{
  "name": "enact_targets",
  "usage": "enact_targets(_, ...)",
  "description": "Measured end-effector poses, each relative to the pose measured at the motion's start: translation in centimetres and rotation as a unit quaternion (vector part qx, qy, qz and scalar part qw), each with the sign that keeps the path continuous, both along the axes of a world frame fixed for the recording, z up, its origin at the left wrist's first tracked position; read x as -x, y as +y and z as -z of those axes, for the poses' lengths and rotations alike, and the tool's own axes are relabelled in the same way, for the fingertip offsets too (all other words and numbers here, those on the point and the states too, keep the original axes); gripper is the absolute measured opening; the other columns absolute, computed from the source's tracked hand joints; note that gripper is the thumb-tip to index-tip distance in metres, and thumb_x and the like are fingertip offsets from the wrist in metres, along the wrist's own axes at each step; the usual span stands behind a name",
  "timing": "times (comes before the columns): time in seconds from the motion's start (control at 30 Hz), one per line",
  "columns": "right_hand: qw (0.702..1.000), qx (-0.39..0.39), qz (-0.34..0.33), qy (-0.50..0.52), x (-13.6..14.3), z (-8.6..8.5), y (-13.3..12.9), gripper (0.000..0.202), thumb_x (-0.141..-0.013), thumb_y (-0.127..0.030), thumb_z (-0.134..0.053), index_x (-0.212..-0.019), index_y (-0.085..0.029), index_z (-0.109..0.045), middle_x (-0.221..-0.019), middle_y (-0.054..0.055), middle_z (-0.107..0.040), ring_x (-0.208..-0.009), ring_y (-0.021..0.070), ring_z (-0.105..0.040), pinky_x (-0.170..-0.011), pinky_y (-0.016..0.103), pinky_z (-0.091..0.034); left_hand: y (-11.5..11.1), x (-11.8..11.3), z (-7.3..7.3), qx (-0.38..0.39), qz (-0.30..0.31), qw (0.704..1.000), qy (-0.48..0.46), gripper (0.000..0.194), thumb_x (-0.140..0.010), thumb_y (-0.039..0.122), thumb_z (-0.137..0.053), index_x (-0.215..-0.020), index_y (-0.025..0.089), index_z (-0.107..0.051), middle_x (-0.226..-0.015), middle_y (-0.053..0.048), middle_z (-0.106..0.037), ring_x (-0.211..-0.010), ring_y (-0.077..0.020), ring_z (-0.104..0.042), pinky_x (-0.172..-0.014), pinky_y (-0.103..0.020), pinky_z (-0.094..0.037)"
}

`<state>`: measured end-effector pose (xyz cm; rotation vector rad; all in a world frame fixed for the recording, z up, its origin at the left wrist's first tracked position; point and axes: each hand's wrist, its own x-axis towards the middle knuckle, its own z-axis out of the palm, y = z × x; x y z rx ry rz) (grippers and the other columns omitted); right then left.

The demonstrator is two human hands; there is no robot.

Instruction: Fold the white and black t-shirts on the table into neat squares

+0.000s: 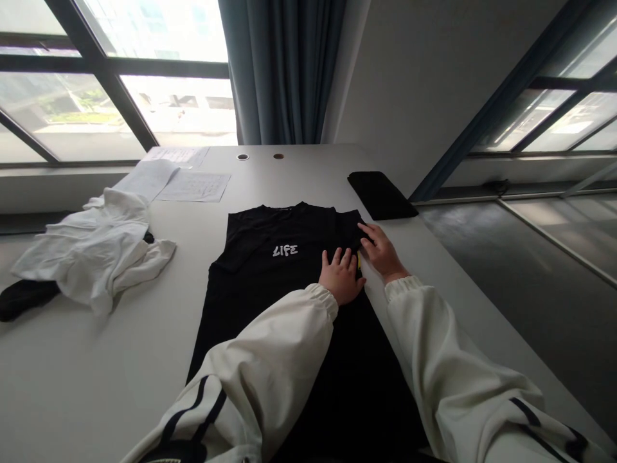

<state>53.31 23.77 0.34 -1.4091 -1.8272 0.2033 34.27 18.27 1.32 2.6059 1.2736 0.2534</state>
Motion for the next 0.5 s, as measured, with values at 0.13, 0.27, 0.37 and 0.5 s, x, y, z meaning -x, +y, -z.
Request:
enact_targets(0.13,1.0,-0.007,-0.012,0.006,1.4,-0.9,-0.5,0.059,-0.106,-0.052,-0.038,-0.155,-0.026,-0.058,-0.152,0.013,-0.059,-0.143,0.0326,-0.054,-0.123,0.054,-0.042,0.1,0.5,0.2,-0.004,0.036,0.999,0.006,0.064,-0.109,0.051,-0.033,-0.165,0.02,-0.042,-0.175,-0.01,-0.033,-0.163,-0.0337,-0.025,-0.131,-0.067,-0.018)
enact_targets(0.27,0.999,0.005,-0.031,0.024,2.2,-1.5,-0.8,0.066,-0.108,-0.063,-0.029,-0.155,-0.028,-0.059,-0.154,0.01,-0.059,-0.146,0.0322,-0.052,-0.126,0.052,-0.039,0.3,0.7,0.1,-0.007,0.06,0.998,0.008,0.062,-0.111,0.048,-0.03,-0.165,0.019,-0.041,-0.175,-0.01,-0.033,-0.163,-0.0302,-0.026,-0.132,-0.063,-0.019)
enact_targets(0.37,0.998,0.011,-0.044,0.033,2.7,-1.8,-1.0,0.072,-0.107,-0.07,-0.025,-0.154,-0.028,-0.06,-0.156,0.009,-0.059,-0.149,0.0317,-0.049,-0.129,0.051,-0.035,0.4,0.9,-0.5,-0.002,0.079,0.997,0.009,0.064,-0.111,0.049,-0.03,-0.165,0.015,-0.04,-0.175,-0.012,-0.032,-0.164,-0.0299,-0.024,-0.133,-0.061,-0.017)
enact_targets(0.5,0.995,0.025,-0.085,0.052,3.1,-2.0,-1.2,0.077,-0.105,-0.076,-0.025,-0.154,-0.028,-0.06,-0.157,0.009,-0.059,-0.15,0.0318,-0.049,-0.13,0.051,-0.034,0.3,1.6,-1.9,0.044,0.153,0.987,0.018,0.065,-0.111,0.05,-0.036,-0.162,0.011,-0.043,-0.172,-0.015,-0.039,-0.16,-0.0299,-0.034,-0.132,-0.053,-0.026)
